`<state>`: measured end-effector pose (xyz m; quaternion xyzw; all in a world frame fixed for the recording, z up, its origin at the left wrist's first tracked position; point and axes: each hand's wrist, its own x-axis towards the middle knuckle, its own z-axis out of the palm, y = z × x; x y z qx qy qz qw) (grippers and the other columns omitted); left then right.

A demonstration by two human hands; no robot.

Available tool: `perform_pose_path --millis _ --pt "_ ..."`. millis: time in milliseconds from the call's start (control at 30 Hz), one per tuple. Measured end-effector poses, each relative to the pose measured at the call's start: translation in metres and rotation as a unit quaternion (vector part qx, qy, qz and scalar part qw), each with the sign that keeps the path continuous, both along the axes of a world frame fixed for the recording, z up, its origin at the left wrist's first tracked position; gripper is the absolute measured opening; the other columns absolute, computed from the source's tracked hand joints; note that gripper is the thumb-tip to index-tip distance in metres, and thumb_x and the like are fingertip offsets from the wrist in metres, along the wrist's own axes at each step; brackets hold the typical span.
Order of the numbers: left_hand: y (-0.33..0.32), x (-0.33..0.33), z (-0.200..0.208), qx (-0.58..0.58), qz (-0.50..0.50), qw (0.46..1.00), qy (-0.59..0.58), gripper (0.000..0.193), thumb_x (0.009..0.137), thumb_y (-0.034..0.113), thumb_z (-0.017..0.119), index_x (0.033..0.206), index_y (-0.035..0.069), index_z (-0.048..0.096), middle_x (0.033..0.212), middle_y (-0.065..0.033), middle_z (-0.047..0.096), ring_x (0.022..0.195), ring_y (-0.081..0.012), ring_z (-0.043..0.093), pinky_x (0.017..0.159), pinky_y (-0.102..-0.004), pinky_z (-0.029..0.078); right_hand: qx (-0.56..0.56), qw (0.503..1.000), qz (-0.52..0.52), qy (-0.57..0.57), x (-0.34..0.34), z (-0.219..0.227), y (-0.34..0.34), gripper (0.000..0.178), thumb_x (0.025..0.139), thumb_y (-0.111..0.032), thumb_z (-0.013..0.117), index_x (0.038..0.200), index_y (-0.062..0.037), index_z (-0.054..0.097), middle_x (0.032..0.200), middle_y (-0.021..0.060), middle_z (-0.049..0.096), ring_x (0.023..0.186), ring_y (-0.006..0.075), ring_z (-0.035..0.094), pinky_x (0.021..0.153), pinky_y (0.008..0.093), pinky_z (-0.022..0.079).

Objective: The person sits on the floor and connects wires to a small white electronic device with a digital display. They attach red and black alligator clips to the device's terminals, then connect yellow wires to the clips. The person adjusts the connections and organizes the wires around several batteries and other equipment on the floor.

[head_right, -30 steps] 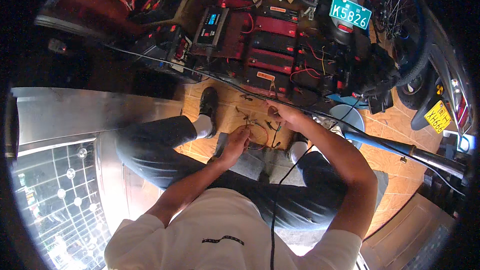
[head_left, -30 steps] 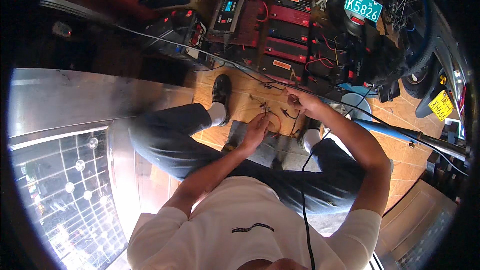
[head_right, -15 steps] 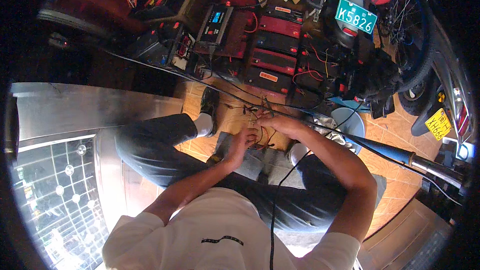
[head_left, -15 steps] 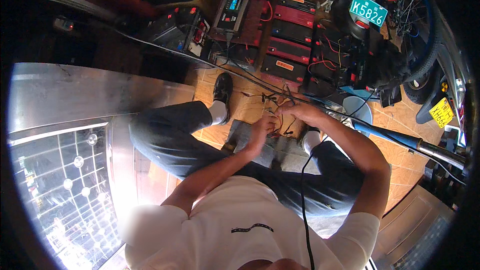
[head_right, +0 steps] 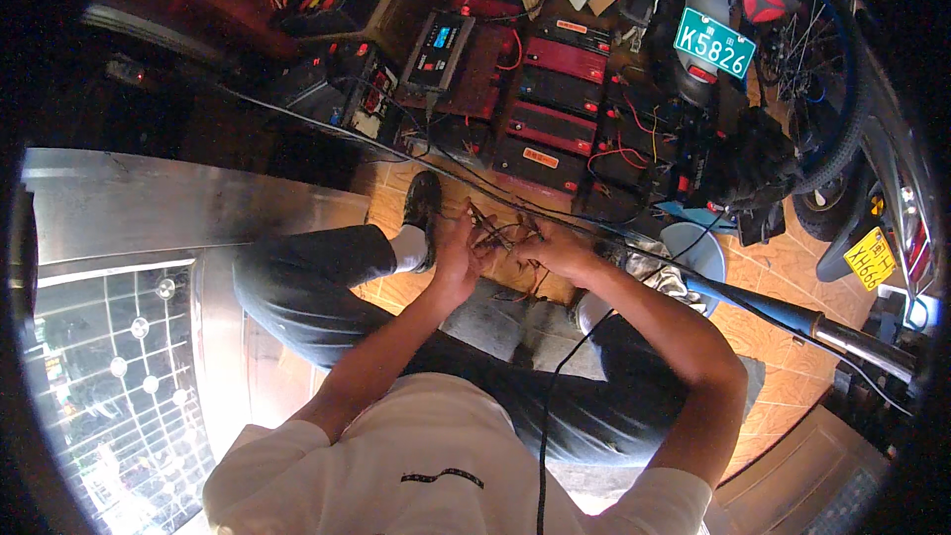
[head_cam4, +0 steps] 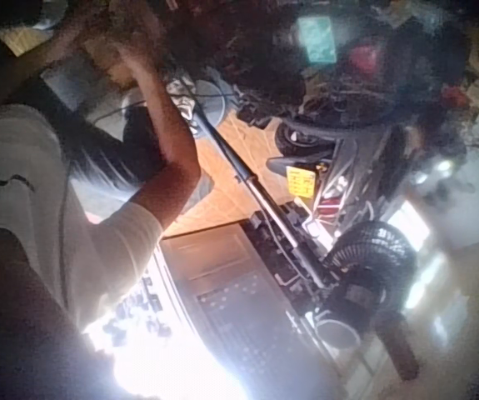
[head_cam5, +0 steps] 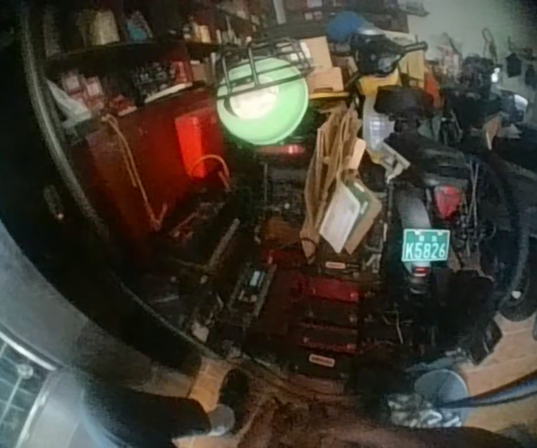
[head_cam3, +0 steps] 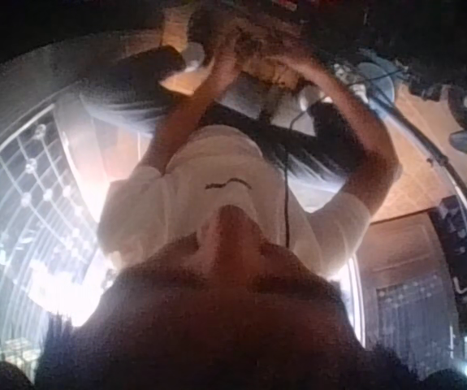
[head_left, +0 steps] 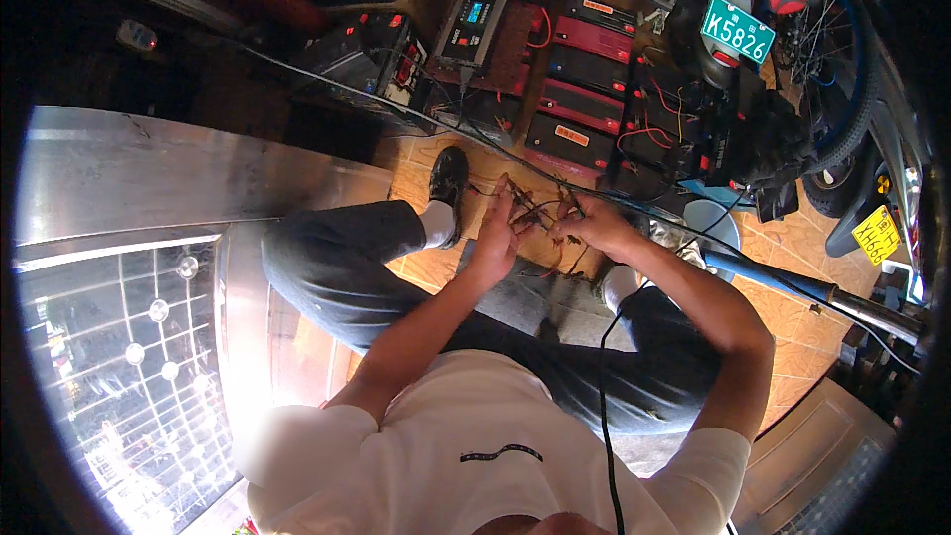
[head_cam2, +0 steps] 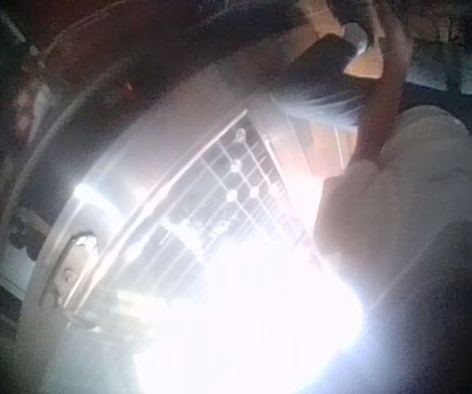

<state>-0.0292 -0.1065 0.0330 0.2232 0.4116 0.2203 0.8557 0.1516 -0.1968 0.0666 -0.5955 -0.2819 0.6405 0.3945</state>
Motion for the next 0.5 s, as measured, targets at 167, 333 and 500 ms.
perform_pose_path --millis 167,333,500 --pt "-0.007 -0.003 0.005 0.011 -0.012 1.000 -0.015 0.048 0.100 0.047 0.045 0.141 0.024 0.037 0.120 -0.0029 0.059 0.097 -0.0164 0.062 0.082 -0.0298 0.051 0.000 0.997 -0.061 -0.056 -0.006 0.001 0.004 0.037 0.077 -0.011 0.072 0.111 -0.0010 0.061 0.093 0.0048 0.067 0.081 0.0130 0.062 0.073 0.0275 0.049" --pt "-0.012 -0.008 0.001 -0.007 -0.032 0.998 -0.046 0.048 0.099 0.045 0.047 0.141 0.024 0.038 0.125 -0.0043 0.052 0.102 -0.0190 0.060 0.086 -0.0329 0.051 0.025 0.990 -0.042 -0.130 -0.004 0.001 0.005 0.036 0.078 -0.008 0.071 0.111 0.0015 0.062 0.099 0.0057 0.067 0.089 0.0149 0.063 0.083 0.0281 0.048" --pt "-0.008 -0.006 -0.003 -0.070 0.022 0.996 -0.057 0.044 0.098 0.040 0.053 0.135 0.019 0.042 0.129 -0.0084 0.046 0.113 -0.0257 0.055 0.093 -0.0376 0.051 0.112 0.988 -0.054 -0.091 -0.013 -0.010 0.007 0.035 0.082 -0.011 0.071 0.113 0.0002 0.061 0.106 0.0075 0.066 0.089 0.0139 0.062 0.082 0.0291 0.049"
